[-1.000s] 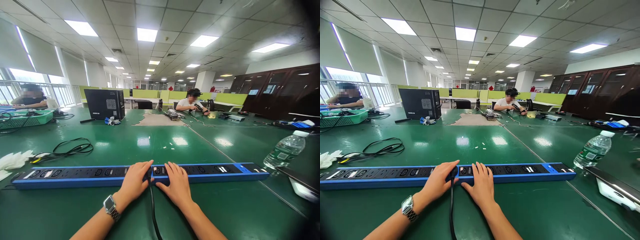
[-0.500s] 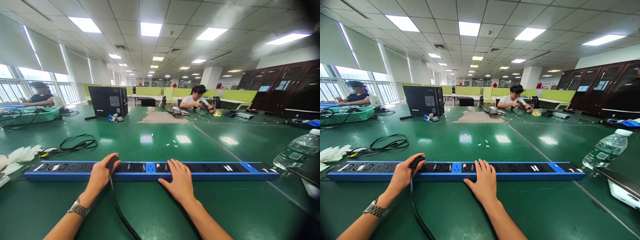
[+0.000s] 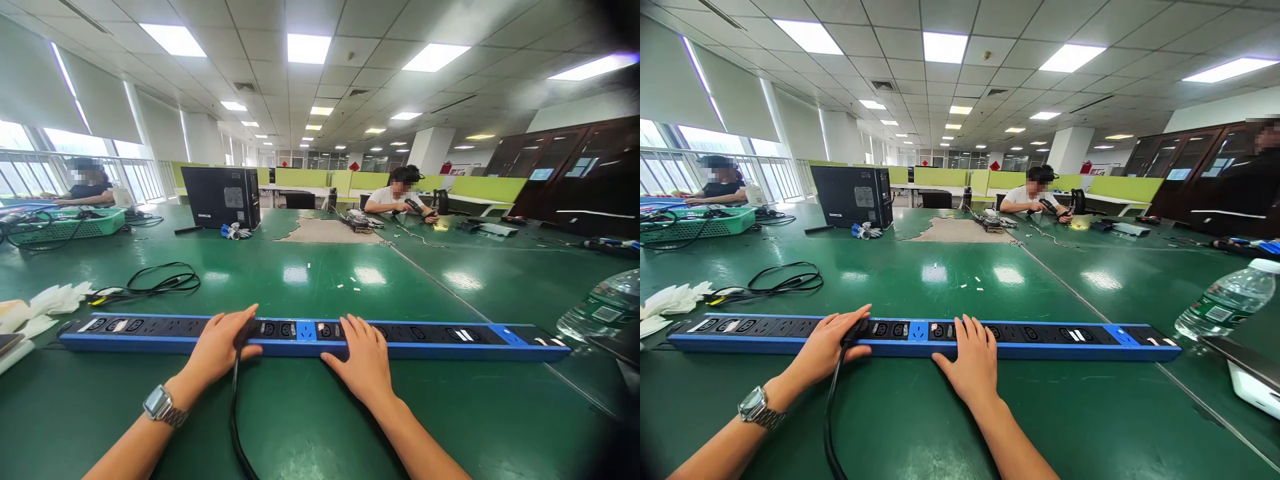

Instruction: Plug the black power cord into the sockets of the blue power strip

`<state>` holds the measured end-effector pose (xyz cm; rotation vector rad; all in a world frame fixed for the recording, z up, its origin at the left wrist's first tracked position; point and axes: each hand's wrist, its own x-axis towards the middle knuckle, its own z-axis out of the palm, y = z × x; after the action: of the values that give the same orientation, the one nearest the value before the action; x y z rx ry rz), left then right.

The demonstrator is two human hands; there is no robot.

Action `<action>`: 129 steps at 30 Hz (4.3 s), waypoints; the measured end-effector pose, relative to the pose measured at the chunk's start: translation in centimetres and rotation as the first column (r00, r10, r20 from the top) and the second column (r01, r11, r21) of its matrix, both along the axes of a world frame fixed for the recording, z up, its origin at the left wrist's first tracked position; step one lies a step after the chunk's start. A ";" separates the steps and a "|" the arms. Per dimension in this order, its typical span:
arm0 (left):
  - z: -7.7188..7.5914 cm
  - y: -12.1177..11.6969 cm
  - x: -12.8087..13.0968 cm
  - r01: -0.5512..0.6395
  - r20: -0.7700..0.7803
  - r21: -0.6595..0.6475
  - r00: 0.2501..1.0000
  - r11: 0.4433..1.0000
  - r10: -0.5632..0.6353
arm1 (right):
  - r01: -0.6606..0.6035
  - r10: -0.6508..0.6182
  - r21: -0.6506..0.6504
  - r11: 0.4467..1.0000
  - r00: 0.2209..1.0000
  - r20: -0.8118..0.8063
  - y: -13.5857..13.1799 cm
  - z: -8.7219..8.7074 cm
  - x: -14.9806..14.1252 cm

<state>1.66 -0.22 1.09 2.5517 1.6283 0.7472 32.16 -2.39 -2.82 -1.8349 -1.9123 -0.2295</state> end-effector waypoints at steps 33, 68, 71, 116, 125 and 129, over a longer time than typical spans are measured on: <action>-1.2 -0.5 -0.4 -0.272 -0.166 0.085 0.945 0.959 0.283 | -0.201 0.263 0.186 0.962 0.869 -0.420 1.3 2.2 6.3; 2.5 1.5 17.7 -0.022 0.359 0.145 0.933 0.989 -0.032 | 0.099 -0.104 0.091 0.991 0.993 0.052 0.1 -1.9 8.1; 1.5 1.9 13.4 -0.038 0.354 -0.015 0.934 0.999 0.041 | 0.090 -0.094 0.089 0.992 0.994 0.046 0.1 -1.9 8.1; -0.7 -0.8 10.1 -0.078 -0.103 0.025 0.992 0.997 0.080 | -0.173 0.227 0.197 0.965 0.926 -0.300 0.7 1.9 6.2; -0.4 -0.9 10.3 -0.065 -0.139 0.011 0.988 0.998 0.065 | -0.113 0.138 0.192 0.975 0.983 -0.125 0.4 0.1 6.7; -0.3 -1.0 10.2 -0.047 -0.138 -0.005 0.989 0.999 0.046 | 0.029 -0.026 0.142 0.989 0.999 -0.025 0.0 -1.2 7.3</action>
<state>11.85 -1.24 0.80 2.6215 1.7316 0.5768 39.49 -2.37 -3.99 -1.7631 -1.8073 -0.3433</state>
